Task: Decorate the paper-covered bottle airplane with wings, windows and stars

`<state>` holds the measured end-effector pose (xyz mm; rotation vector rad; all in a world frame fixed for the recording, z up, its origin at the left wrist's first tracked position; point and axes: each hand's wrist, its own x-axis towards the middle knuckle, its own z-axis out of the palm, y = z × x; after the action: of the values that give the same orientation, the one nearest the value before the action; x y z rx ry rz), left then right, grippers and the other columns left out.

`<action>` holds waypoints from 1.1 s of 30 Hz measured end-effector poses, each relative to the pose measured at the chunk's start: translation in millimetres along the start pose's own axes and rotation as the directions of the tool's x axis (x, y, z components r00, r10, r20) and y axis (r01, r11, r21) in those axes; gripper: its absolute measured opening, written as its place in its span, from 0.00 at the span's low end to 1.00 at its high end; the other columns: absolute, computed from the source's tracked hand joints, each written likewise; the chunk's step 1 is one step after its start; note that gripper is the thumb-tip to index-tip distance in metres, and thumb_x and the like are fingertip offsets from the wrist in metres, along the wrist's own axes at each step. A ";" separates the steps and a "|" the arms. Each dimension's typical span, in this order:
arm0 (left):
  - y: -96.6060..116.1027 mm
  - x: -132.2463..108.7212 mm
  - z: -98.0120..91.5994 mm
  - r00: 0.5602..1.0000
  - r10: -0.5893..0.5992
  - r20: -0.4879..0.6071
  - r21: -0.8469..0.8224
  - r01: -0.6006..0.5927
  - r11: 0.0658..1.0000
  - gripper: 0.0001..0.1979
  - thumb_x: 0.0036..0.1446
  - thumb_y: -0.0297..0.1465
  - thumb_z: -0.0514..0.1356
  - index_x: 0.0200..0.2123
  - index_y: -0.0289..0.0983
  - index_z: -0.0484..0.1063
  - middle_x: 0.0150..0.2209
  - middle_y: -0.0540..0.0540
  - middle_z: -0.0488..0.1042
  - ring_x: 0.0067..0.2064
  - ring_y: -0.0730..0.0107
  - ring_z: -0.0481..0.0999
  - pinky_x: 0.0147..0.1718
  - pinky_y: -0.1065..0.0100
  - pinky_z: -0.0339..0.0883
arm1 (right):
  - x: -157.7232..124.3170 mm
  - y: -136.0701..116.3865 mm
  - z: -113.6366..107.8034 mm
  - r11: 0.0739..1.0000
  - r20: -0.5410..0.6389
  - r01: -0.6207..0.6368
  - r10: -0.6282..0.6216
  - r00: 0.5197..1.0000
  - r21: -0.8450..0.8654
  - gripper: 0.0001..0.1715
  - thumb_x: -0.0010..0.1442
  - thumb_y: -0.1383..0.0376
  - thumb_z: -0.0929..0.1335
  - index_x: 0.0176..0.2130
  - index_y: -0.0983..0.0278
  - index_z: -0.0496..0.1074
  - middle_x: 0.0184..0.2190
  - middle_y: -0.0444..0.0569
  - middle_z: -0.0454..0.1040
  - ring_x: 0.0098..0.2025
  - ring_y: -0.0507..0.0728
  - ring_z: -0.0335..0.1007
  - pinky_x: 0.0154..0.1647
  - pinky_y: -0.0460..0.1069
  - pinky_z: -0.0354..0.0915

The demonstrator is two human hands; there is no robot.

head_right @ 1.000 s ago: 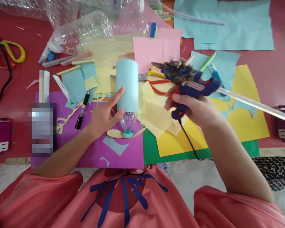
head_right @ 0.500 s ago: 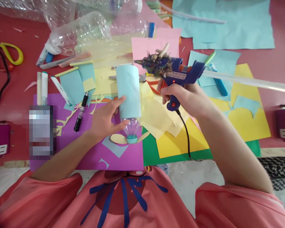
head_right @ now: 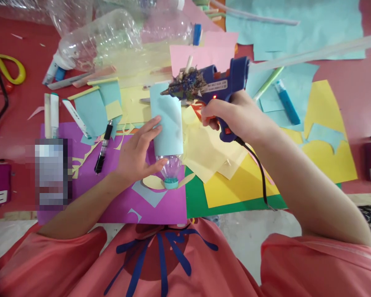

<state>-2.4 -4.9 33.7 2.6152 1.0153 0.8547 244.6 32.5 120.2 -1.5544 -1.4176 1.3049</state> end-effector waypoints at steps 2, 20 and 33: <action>-0.3 0.3 0.1 1.000 0.012 -0.010 0.030 -0.012 0.999 0.30 0.68 0.48 0.52 0.66 0.36 0.56 0.65 0.33 0.69 0.61 0.56 0.76 0.50 0.59 0.75 | 1.7 -0.5 1.7 0.999 0.027 -0.009 0.010 1.000 -0.043 0.07 0.40 0.64 0.67 0.15 0.62 0.66 0.15 0.43 0.63 0.19 0.48 0.57 0.19 0.48 0.54; -0.4 1.1 1.8 0.999 0.020 -0.028 0.048 -0.018 0.999 0.30 0.68 0.50 0.51 0.64 0.37 0.57 0.64 0.33 0.70 0.59 0.55 0.78 0.49 0.59 0.76 | 2.8 -0.3 0.6 0.999 -0.043 -0.014 0.012 0.999 -0.033 0.09 0.38 0.65 0.66 0.12 0.62 0.62 0.14 0.43 0.60 0.18 0.47 0.53 0.17 0.47 0.49; -2.5 -0.7 -0.7 0.996 -0.063 0.055 0.037 0.061 0.997 0.30 0.67 0.52 0.49 0.63 0.39 0.59 0.66 0.36 0.68 0.62 0.53 0.75 0.51 0.54 0.76 | -2.3 12.6 -15.8 0.999 -0.006 -0.034 0.035 0.999 0.005 0.14 0.43 0.65 0.66 0.12 0.61 0.60 0.13 0.43 0.59 0.18 0.48 0.52 0.20 0.51 0.47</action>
<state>-4.7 -3.6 33.0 2.6057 1.1002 0.7510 263.7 30.1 113.7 -1.5847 -1.3882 1.3217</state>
